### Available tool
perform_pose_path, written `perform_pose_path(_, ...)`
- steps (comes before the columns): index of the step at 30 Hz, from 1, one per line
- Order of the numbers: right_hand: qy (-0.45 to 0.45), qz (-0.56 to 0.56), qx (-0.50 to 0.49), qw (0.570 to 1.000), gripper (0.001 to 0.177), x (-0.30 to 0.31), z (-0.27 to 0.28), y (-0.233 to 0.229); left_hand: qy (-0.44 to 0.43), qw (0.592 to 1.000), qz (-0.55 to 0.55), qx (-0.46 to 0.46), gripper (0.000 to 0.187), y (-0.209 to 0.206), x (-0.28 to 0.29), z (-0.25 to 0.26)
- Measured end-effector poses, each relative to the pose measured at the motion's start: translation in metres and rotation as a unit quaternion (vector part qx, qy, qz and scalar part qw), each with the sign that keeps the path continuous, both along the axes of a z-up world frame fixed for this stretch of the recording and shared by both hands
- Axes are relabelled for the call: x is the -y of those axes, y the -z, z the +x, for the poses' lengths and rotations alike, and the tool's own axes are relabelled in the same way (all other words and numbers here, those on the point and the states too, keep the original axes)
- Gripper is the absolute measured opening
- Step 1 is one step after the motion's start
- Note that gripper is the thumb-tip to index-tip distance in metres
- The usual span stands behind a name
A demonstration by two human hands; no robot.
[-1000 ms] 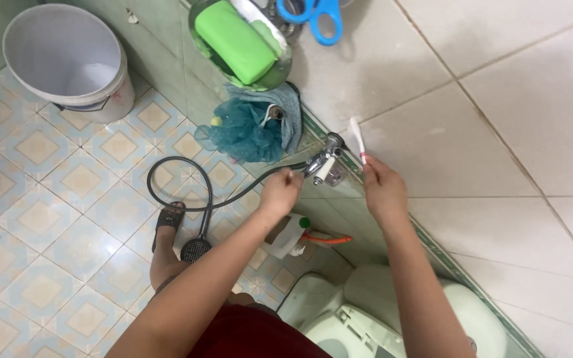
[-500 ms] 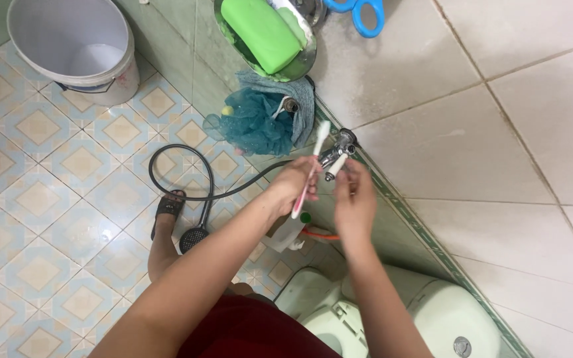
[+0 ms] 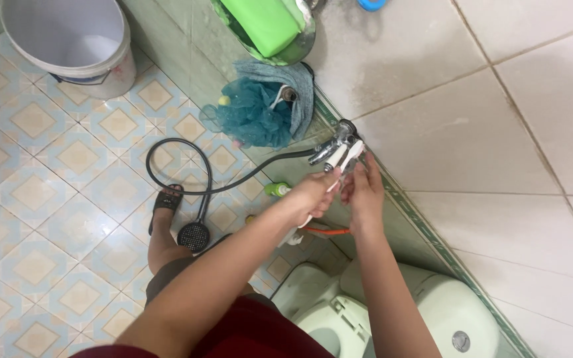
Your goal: The person scrubs a shower hose and faucet using a toothbrush. They hold the hose with one hand and scrub it with the toothbrush in the other, then move to scrub the faucet and surrounding wall area. The person rinses the toothbrush under running water and continues scrubbing the fixtures.
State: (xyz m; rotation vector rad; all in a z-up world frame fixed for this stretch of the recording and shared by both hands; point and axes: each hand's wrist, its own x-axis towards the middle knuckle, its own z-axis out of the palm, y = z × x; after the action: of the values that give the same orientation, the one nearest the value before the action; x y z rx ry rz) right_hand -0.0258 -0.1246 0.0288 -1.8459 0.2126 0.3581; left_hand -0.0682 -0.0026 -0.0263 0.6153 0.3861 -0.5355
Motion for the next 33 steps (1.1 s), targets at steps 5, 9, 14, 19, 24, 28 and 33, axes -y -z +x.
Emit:
perform_pose_path(5, 0.003, -0.002, -0.04, 0.999, 0.05, 0.042, -0.007, 0.017, -0.008, 1.0, -0.021, 0.009, 0.038, -0.007, -0.017, -0.021)
perform_pose_path(9, -0.024, -0.003, -0.079, 0.997, 0.045, 0.05, -0.017, 0.023, -0.014, 0.999, -0.018, 0.022, 0.04, 0.013, -0.047, -0.029)
perform_pose_path(14, -0.046, -0.023, -0.109, 0.993, 0.042, 0.038, -0.033, 0.016, 0.007, 1.0, -0.021, -0.011, 0.039, 0.041, -0.027, 0.024)
perform_pose_path(19, -0.098, 0.005, -0.098, 0.99, 0.04, 0.021, -0.034, 0.028, 0.011, 0.999, 0.034, 0.001, 0.042, 0.044, -0.022, 0.046)
perform_pose_path(24, -0.096, -0.009, -0.116, 0.988, 0.033, -0.008, -0.032, 0.046, 0.085, 0.993, 0.057, -0.057, 0.048, 0.082, -0.039, 0.004)
perform_pose_path(28, -0.152, -0.03, -0.134, 0.979, 0.033, -0.093, -0.055, 0.043, -0.086, 0.994, 0.02, -0.072, 0.042, 0.078, -0.11, -0.037)
perform_pose_path(33, -0.252, 0.04, -0.103, 0.961, 0.041, -0.231, -0.091, 0.058, -0.388, 0.915, 0.105, -0.038, 0.019, 0.03, -0.234, -0.103)
